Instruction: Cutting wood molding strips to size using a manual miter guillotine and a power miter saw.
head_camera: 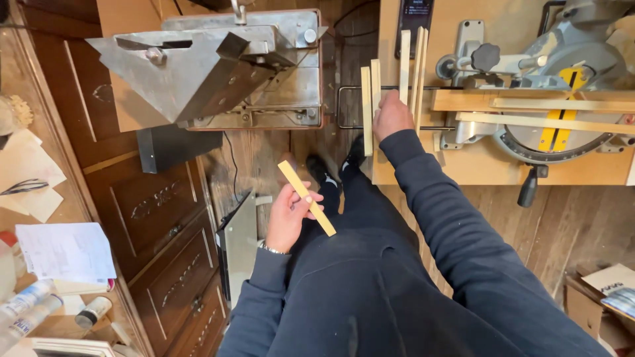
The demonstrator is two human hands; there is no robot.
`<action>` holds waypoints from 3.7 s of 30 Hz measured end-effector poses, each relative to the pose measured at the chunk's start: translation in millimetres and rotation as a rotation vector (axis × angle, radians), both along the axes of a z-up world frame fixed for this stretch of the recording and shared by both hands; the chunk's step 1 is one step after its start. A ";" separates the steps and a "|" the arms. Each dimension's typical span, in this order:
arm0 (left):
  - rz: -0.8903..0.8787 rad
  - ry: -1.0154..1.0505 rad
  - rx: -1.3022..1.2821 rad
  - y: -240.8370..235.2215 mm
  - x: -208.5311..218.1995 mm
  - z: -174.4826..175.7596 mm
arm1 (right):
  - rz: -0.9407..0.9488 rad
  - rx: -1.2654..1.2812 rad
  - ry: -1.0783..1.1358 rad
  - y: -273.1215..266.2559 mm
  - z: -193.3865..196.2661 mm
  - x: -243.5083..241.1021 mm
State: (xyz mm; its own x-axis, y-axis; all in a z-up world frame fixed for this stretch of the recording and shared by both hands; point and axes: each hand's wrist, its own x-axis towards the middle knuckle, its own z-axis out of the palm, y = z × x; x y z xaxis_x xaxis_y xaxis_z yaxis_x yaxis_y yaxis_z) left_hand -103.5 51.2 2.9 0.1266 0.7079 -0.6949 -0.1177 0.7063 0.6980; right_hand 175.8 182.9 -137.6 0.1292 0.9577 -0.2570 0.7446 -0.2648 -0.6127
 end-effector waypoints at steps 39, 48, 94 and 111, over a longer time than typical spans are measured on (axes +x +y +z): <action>-0.614 0.141 0.497 90.4 -106.5 51.7 | -0.473 -0.174 1.388 -112.9 148.2 -211.9; -0.653 0.277 0.493 83.4 -112.1 59.7 | -0.450 -0.171 1.300 -105.8 154.0 -206.5; -0.104 -0.121 0.158 100.8 -28.0 30.4 | 0.180 -0.379 0.600 -86.9 197.2 -121.5; -0.088 -0.059 0.237 97.6 -47.9 38.9 | 0.239 -0.570 0.772 -98.4 171.0 -135.4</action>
